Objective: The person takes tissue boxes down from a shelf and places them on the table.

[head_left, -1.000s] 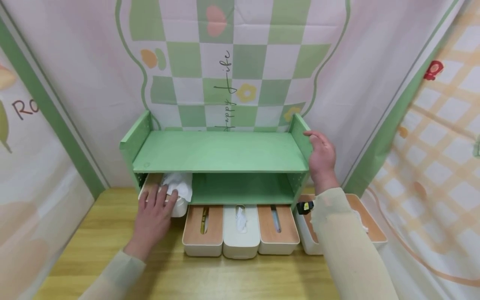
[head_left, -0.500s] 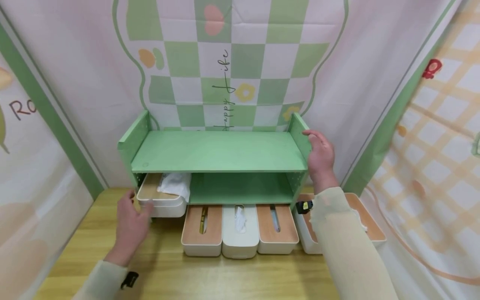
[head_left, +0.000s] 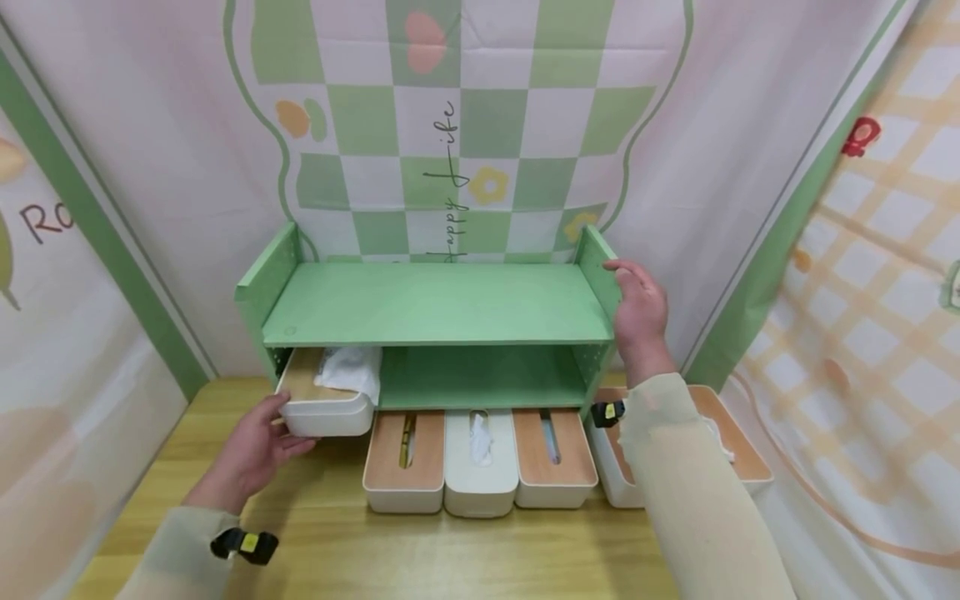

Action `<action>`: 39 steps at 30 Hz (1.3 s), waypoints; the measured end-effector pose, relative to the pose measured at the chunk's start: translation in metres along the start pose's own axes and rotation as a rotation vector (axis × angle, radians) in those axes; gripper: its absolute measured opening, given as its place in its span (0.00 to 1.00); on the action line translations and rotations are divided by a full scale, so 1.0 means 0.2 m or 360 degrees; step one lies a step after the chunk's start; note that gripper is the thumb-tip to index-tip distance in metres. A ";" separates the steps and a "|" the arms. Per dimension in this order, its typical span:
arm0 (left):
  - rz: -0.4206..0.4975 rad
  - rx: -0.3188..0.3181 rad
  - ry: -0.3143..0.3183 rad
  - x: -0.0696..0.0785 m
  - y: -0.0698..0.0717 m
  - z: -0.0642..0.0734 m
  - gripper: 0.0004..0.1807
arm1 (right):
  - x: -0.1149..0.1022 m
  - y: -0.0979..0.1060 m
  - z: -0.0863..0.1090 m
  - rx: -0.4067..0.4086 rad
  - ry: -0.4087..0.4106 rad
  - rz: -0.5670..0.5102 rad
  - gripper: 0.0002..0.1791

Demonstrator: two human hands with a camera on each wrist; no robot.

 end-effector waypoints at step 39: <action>-0.0097 -0.0353 0.0081 -0.01 0.09 0.05 0.41 | 0.01 -0.01 -0.01 0.0042 0.0049 0.0047 0.24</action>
Point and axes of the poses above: each hand's wrist, its own z-axis away from the middle knuckle, its own y-axis out of the back of the hand, x = y × z, the point moved 2 cm from there along -z, towards the middle knuckle
